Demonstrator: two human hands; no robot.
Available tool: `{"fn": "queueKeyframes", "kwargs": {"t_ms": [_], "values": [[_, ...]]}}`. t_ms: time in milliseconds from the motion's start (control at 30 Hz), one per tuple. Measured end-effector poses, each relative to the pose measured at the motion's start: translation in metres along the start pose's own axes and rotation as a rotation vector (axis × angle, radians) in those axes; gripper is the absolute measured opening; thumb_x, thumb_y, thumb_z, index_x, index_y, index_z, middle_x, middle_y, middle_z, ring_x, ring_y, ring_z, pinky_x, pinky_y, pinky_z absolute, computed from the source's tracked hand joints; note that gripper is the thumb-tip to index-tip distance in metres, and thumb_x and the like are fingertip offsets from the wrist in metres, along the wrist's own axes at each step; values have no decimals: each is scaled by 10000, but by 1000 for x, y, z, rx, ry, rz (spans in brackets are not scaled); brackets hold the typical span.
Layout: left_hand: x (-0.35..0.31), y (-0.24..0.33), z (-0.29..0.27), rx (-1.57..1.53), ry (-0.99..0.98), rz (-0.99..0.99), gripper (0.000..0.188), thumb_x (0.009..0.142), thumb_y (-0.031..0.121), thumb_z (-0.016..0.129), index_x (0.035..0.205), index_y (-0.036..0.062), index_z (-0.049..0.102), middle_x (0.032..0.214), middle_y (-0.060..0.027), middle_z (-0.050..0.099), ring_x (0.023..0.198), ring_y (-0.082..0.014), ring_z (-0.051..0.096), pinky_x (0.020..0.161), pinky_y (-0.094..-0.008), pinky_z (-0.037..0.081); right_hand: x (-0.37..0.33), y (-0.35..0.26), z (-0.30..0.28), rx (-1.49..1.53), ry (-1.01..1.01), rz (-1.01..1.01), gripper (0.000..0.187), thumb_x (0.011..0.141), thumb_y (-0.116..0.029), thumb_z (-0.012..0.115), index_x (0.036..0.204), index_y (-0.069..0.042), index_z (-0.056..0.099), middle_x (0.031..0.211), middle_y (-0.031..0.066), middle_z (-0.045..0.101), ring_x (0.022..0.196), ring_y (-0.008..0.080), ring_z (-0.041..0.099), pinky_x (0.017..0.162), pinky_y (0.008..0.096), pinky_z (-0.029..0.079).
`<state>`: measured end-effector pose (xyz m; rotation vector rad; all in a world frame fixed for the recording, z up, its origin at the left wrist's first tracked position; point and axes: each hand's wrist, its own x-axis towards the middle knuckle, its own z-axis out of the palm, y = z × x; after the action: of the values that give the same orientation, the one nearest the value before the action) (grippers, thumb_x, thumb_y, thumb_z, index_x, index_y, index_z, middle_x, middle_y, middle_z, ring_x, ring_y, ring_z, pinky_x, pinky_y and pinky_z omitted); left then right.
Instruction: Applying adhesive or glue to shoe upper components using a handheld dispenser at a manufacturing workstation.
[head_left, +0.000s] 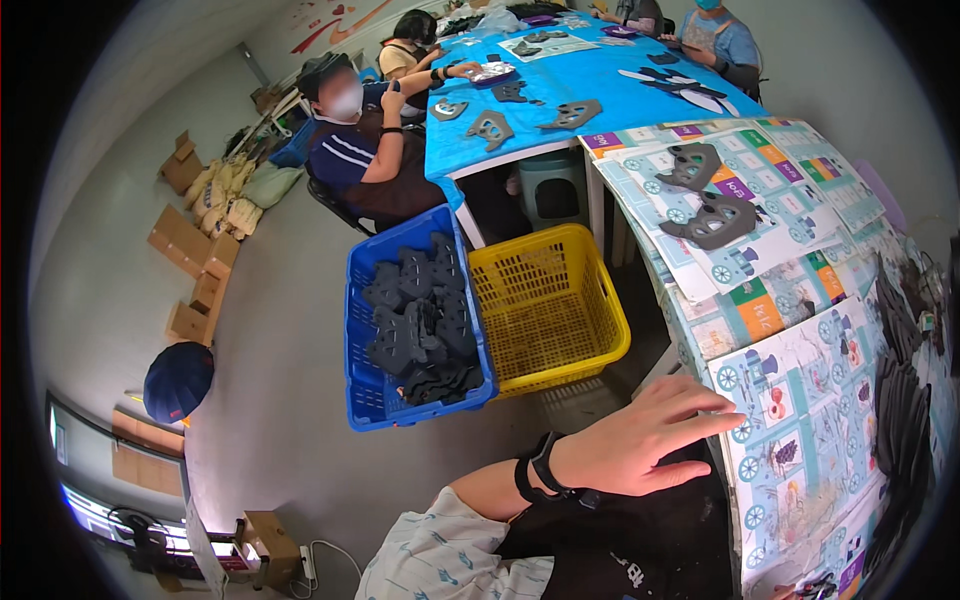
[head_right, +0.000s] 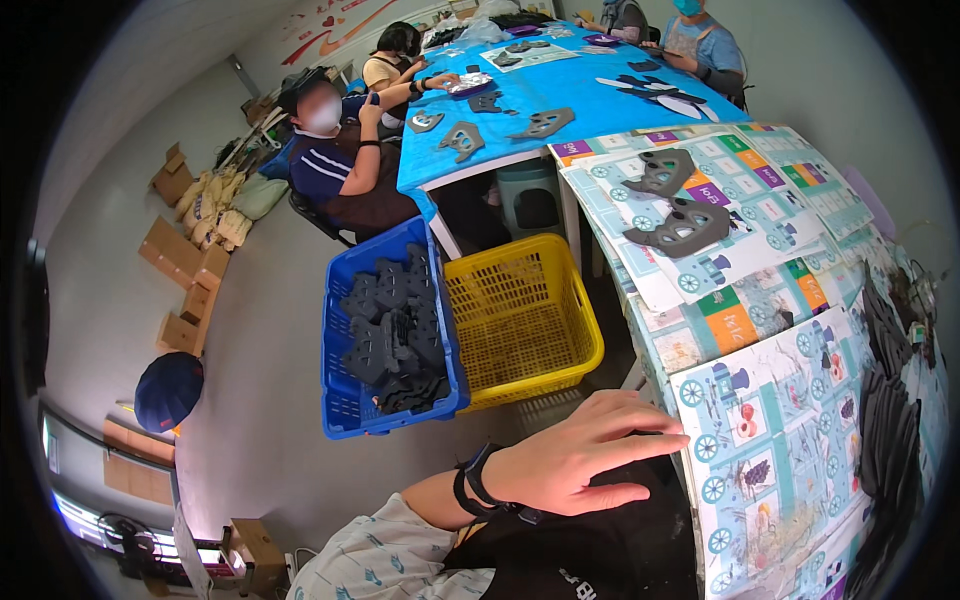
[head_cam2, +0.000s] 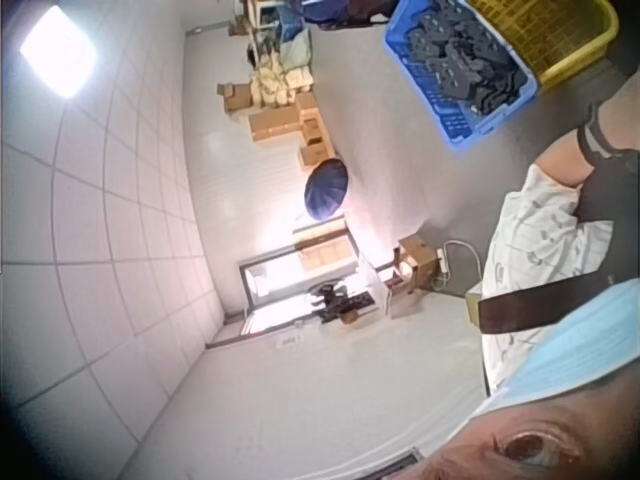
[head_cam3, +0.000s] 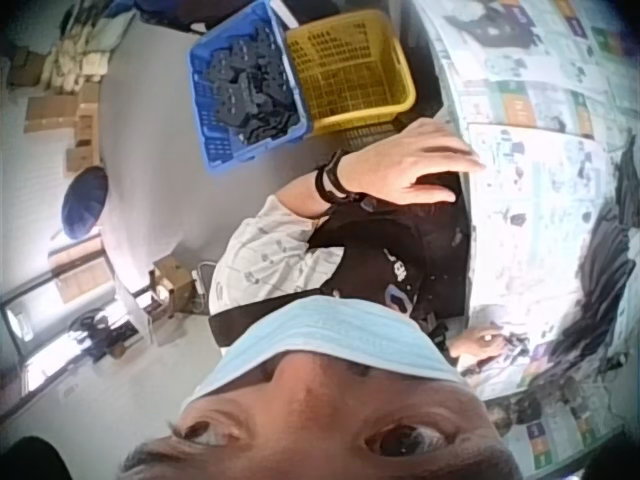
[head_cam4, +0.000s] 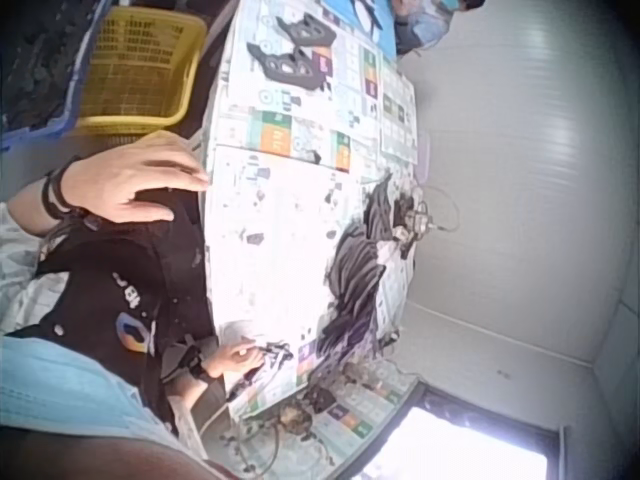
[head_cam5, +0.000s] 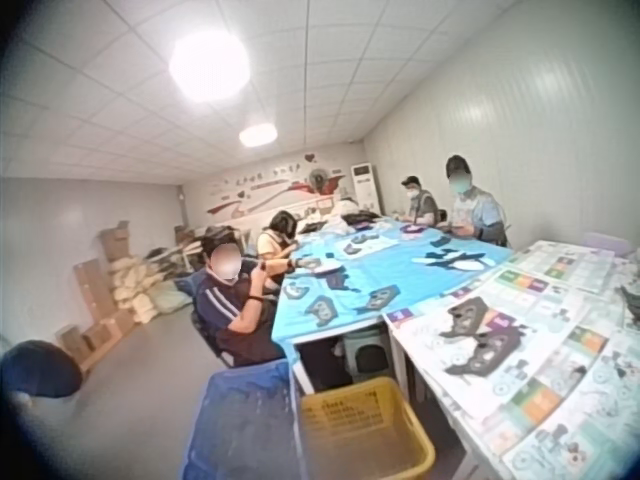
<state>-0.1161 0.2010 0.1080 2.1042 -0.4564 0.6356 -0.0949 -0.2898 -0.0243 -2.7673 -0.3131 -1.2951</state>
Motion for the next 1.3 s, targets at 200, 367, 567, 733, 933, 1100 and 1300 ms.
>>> {"fn": "queueKeyframes", "kwargs": {"t_ms": [200,367,567,733,933,1100,1300], "values": [[2,-12,9,-1,3,27,569,934,138,767,1466,66,579,1328,-86,621,1143,-293,580,1048,-454,413,-3,4,2,-25,-10,5,146,988,-87,730,1009,56,706,980,223,721,940,420,695,882,525,580],[5,-15,16,-35,-8,-5,548,962,144,737,1474,61,562,1213,-86,662,1073,-288,604,984,-425,452,-3,6,4,-20,-11,21,158,986,-95,734,1007,59,708,969,217,725,925,410,703,853,513,589],[4,-21,26,-60,-24,-37,591,973,136,726,1523,76,518,1136,-73,693,1029,-275,638,933,-403,487,-6,8,4,-13,-2,30,160,981,-98,741,1001,59,716,982,219,728,912,408,703,846,506,592],[4,-23,29,-98,-47,-77,603,977,132,722,1539,88,507,1106,-67,702,1008,-262,659,921,-397,506,-3,3,1,-14,-21,48,161,981,-99,739,997,59,711,972,219,728,911,414,703,848,509,592],[3,-20,30,-102,-81,-123,599,986,133,713,1542,88,498,1038,-61,709,949,-245,682,866,-385,534,-4,6,2,3,-34,52,158,979,-105,743,976,51,718,952,214,732,915,413,708,851,513,592],[-1,-18,32,-88,-123,-164,591,984,121,709,1535,86,500,964,-55,709,886,-239,691,813,-370,542,-4,6,3,1,15,47,167,989,-113,730,975,53,726,955,208,740,918,413,710,883,518,589],[-10,-12,27,-25,-173,-222,608,982,114,707,1547,93,485,928,-57,708,858,-243,697,782,-373,550,7,-9,-9,49,-50,152,208,1010,-133,706,944,62,733,941,211,743,921,421,707,916,516,582]]}}
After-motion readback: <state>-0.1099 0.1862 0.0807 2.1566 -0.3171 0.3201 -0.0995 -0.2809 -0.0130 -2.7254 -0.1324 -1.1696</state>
